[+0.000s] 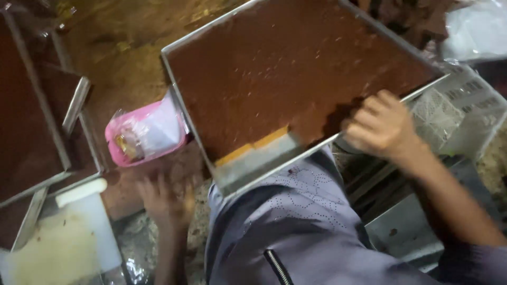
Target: Packaging individual pieces of cake into plastic bags from a metal tray
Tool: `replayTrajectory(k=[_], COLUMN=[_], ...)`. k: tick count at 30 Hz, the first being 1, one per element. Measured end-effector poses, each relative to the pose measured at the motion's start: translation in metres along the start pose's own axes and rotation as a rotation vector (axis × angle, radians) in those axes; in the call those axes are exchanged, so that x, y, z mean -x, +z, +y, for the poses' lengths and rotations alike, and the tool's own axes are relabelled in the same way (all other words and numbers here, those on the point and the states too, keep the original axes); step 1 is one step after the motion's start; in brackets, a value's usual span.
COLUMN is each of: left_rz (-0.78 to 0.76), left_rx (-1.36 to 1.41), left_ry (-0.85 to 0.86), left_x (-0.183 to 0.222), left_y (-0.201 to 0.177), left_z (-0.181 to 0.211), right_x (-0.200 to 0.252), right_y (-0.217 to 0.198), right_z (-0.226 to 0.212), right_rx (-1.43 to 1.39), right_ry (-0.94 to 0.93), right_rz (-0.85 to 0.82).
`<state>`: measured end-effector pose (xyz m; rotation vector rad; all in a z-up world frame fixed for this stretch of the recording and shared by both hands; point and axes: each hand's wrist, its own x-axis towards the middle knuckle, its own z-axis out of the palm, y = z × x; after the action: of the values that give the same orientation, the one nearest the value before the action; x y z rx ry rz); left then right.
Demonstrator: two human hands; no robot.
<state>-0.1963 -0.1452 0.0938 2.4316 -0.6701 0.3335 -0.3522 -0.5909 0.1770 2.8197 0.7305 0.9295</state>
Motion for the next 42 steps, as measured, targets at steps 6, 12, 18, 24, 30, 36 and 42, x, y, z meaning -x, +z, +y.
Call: replayTrajectory(k=[6, 12, 18, 24, 30, 36, 42], left_rz=[0.171, 0.341, 0.275, 0.116, 0.048, 0.094, 0.225], left_rx=[-0.438, -0.329, -0.111, 0.111, 0.177, 0.205, 0.071], left_ry=[0.101, 0.022, -0.037, 0.124, -0.026, 0.02, 0.111], left_x=[-0.055, -0.087, -0.095, -0.078, -0.076, -0.066, -0.05], left_y=[0.046, 0.05, 0.032, 0.017, 0.026, 0.04, 0.047], left_z=[0.001, -0.016, -0.04, -0.02, -0.024, -0.014, -0.036], right_x=[-0.029, -0.032, -0.015, 0.035, 0.048, 0.002, -0.093], right_y=[-0.021, -0.022, 0.018, 0.081, 0.091, 0.059, 0.065], right_z=[0.029, 0.04, -0.038, -0.083, -0.067, -0.06, -0.059], right_rx=[0.11, 0.033, -0.113, -0.112, -0.243, -0.338, -0.5], right_ry=[0.033, 0.055, 0.04, 0.163, 0.3, 0.481, 0.448], right_rz=[0.001, 0.05, -0.02, 0.03, -0.062, -0.443, -0.694])
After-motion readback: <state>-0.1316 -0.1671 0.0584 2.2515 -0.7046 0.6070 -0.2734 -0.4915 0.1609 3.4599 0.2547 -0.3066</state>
